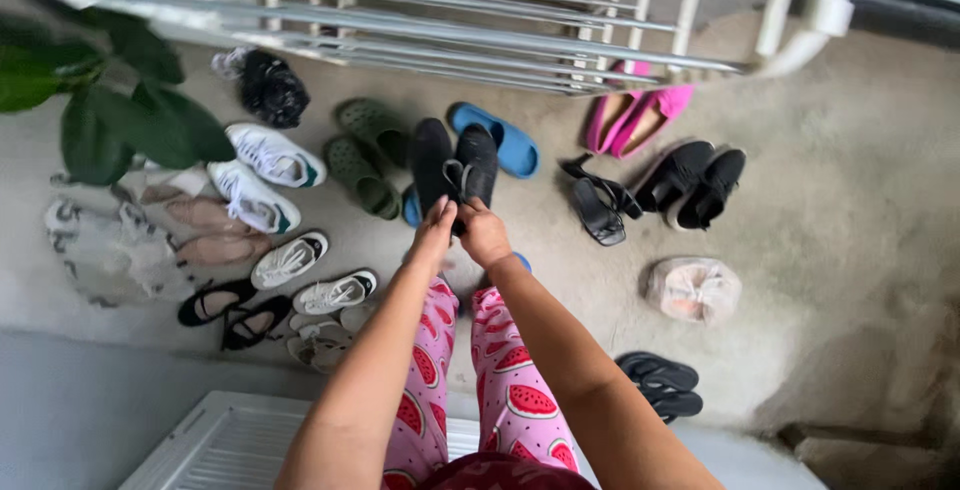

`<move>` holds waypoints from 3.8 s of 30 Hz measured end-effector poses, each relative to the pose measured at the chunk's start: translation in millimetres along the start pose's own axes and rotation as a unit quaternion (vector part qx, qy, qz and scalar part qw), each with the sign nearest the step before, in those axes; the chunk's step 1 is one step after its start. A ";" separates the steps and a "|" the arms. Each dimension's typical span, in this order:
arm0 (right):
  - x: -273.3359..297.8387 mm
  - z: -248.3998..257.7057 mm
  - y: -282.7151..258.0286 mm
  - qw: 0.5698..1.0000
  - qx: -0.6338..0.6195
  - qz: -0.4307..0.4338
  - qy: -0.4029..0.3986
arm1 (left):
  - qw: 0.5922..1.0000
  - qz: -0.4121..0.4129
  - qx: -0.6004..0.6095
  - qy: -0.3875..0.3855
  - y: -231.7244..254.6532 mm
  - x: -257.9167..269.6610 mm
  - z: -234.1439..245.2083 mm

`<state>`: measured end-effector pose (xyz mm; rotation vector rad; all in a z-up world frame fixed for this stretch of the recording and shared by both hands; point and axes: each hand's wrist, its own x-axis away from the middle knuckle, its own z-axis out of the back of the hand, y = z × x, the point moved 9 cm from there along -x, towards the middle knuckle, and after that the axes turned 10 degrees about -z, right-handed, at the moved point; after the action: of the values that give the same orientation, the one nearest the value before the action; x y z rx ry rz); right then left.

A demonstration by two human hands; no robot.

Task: The person organizes a collection of shoes by picking up various pairs including sneakers, flats, and sandals, then placing them on a metal shoe rack or on the floor. The person also handles a plastic bag and a black cable during the process.

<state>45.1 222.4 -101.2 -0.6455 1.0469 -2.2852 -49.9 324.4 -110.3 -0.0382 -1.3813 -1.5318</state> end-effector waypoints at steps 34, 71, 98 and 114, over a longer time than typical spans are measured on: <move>-261.9 -189.8 24.4 0.989 -0.049 0.136 0.002 | 0.962 -0.204 -0.060 0.175 -53.5 -371.7 70.1; -399.1 -300.6 131.9 0.989 -0.116 -0.092 0.004 | 0.927 0.007 0.351 0.129 -126.8 -384.8 101.0; -344.9 -128.9 37.7 0.982 -0.061 0.073 0.161 | 0.838 -0.313 -0.395 0.210 -2.1 -446.8 88.9; -323.5 -129.3 32.9 0.975 -0.041 0.184 0.122 | 0.832 -0.446 -0.223 0.242 34.7 -429.9 92.0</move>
<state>213.7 481.0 -266.2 -0.1800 1.2615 -2.0349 123.9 673.2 -316.7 0.7583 -0.5877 -2.3911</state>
